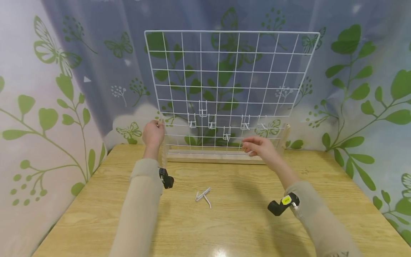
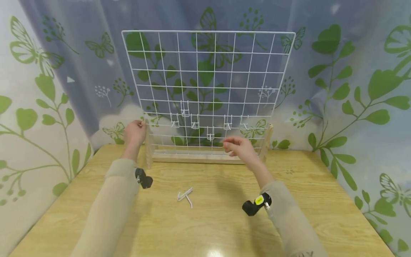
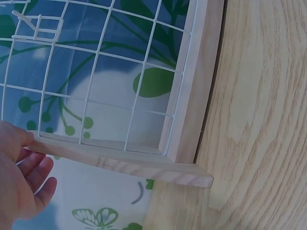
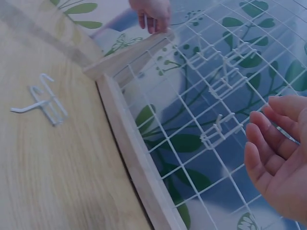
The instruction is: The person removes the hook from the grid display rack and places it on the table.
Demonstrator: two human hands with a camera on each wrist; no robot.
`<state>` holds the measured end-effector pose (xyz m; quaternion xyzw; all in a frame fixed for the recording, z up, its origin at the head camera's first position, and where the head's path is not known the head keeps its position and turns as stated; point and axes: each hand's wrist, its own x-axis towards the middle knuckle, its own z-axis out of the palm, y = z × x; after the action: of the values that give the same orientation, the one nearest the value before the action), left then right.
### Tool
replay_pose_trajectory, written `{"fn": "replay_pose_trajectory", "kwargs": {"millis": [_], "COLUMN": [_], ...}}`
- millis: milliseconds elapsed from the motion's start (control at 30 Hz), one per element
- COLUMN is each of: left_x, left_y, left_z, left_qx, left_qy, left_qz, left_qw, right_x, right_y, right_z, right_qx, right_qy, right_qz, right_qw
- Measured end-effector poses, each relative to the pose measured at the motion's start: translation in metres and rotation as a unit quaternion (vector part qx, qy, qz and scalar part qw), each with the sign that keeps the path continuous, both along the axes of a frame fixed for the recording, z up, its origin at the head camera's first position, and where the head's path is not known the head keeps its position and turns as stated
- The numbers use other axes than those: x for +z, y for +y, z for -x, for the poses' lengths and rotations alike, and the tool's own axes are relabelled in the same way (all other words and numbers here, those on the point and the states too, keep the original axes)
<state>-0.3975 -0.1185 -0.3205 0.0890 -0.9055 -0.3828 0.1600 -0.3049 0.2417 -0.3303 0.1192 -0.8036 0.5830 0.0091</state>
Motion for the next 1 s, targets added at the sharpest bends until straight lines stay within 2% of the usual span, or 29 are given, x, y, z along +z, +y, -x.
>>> {"fn": "replay_pose_trajectory", "kwargs": {"millis": [333, 467, 700, 1000], "left_x": [0.000, 0.000, -0.001, -0.001], "left_y": [0.001, 0.000, -0.001, 0.000], "left_z": [0.001, 0.001, 0.000, 0.000], "left_qx": [0.001, 0.001, 0.001, 0.007], "left_qy": [-0.002, -0.003, -0.002, 0.002], "left_qz": [-0.007, -0.009, -0.012, -0.016], "left_qw": [1.0000, 1.0000, 0.9999, 0.9998], "right_x": [0.019, 0.020, 0.017, 0.016], "right_y": [0.010, 0.012, 0.010, 0.001], "right_z": [0.009, 0.010, 0.016, 0.026], "right_qx": [-0.069, -0.093, -0.106, -0.113], "right_qy": [0.025, 0.033, 0.024, 0.014], "right_qz": [0.041, 0.038, 0.053, 0.040], "right_qw": [0.9964, 0.9944, 0.9926, 0.9927]}}
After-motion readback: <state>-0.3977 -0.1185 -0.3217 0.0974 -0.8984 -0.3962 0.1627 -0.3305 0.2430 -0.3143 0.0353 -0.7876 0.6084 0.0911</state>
